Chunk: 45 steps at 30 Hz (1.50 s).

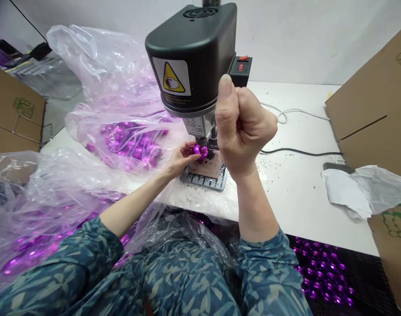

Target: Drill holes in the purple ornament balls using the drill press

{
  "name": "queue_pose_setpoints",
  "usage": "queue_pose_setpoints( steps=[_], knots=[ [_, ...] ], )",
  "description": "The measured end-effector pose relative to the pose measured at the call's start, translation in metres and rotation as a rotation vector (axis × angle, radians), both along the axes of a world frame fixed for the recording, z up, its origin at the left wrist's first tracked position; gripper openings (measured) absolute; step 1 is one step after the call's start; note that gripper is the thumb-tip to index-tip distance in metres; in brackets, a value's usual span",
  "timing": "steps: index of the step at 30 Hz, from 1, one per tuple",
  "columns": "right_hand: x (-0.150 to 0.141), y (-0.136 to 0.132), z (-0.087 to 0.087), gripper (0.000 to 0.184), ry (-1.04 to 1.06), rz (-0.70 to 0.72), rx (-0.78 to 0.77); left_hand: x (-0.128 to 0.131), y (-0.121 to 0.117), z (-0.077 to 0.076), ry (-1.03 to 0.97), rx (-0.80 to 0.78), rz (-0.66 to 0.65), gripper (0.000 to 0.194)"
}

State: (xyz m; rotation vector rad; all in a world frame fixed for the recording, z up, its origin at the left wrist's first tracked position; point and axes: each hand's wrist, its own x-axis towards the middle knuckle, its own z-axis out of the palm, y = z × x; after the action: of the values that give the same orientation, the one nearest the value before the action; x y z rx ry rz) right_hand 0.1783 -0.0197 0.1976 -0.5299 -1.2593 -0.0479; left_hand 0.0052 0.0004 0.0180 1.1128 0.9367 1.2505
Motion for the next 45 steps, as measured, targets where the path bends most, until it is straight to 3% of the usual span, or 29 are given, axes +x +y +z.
queue_pose_setpoints(
  steps=[12, 17, 24, 30, 37, 45],
  knots=[
    [-0.001, -0.002, -0.001, 0.062, -0.009, -0.015, 0.021, 0.003, -0.001, -0.025, 0.236, 0.243, -0.146, 0.075],
    [-0.002, -0.001, -0.002, 0.061, -0.001, -0.004, 0.047, 0.006, -0.010, -0.031, 0.304, 0.350, -0.119, 0.074],
    [0.000, 0.000, -0.008, 0.062, -0.015, -0.023, 0.034, 0.013, -0.009, -0.039, 0.255, 0.328, -0.043, 0.072],
    [0.000, 0.002, -0.020, 0.059, -0.012, 0.018, 0.194, 0.016, -0.009, -0.040, 0.215, 0.330, -0.045, 0.072],
    [-0.001, 0.003, -0.037, 0.068, 0.046, -0.068, 0.104, 0.017, -0.012, -0.037, 0.207, 0.289, -0.040, 0.072],
    [0.002, 0.013, -0.052, 0.054, 0.010, -0.008, 0.367, 0.018, -0.012, -0.035, 0.185, 0.272, -0.029, 0.073]
  ],
)
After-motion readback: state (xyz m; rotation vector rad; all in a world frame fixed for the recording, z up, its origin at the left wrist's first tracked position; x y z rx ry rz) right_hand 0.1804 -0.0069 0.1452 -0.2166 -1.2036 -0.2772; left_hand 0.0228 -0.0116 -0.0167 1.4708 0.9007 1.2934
